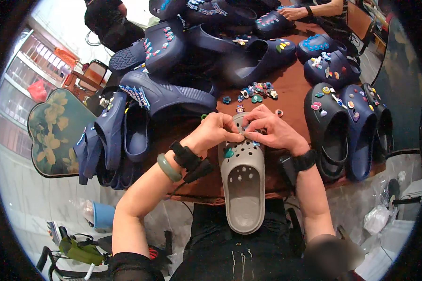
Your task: The person inserts small decorative charms into the holes of several Croc-style slippers. They handle a beige slipper first, then switch to a blue slipper, repeatedly picking charms from the table and pressing them into the footwear. The finished slippers are placed on the table among others.
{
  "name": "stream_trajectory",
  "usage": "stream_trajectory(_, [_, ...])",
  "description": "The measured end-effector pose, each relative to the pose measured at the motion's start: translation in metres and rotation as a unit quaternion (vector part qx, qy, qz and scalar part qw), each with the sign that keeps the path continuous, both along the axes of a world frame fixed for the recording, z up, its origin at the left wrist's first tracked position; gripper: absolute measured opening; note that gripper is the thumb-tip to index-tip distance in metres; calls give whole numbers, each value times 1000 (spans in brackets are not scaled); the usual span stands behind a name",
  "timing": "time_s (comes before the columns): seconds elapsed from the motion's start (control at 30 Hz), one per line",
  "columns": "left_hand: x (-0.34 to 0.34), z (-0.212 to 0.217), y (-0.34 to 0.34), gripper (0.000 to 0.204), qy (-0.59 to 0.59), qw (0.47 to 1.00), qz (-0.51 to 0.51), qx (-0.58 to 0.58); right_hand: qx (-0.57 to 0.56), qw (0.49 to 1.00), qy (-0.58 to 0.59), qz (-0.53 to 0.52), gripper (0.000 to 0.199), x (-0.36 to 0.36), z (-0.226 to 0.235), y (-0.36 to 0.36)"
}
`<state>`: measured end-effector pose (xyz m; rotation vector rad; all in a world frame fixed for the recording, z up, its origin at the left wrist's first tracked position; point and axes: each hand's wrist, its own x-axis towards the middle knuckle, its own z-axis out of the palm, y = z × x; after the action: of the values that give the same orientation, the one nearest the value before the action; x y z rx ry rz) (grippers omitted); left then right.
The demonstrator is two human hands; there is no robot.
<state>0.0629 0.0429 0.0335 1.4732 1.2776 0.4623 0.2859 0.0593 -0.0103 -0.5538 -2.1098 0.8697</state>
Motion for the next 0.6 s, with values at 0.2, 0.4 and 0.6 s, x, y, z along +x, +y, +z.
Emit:
stream_trajectory(0.2, [6,-9,6,74,35,997,64,28,-95,988,84,-86,12,-2,-5,4])
stream_trajectory(0.4, [15,-5,-2,69,-5,996,82,20,-165,941,47,-291,12,11,-16,14])
stream_trajectory(0.6, [8,-11,-4,67,-82,992,90,-18,-24,893,-146,-425,15,37,-35,23])
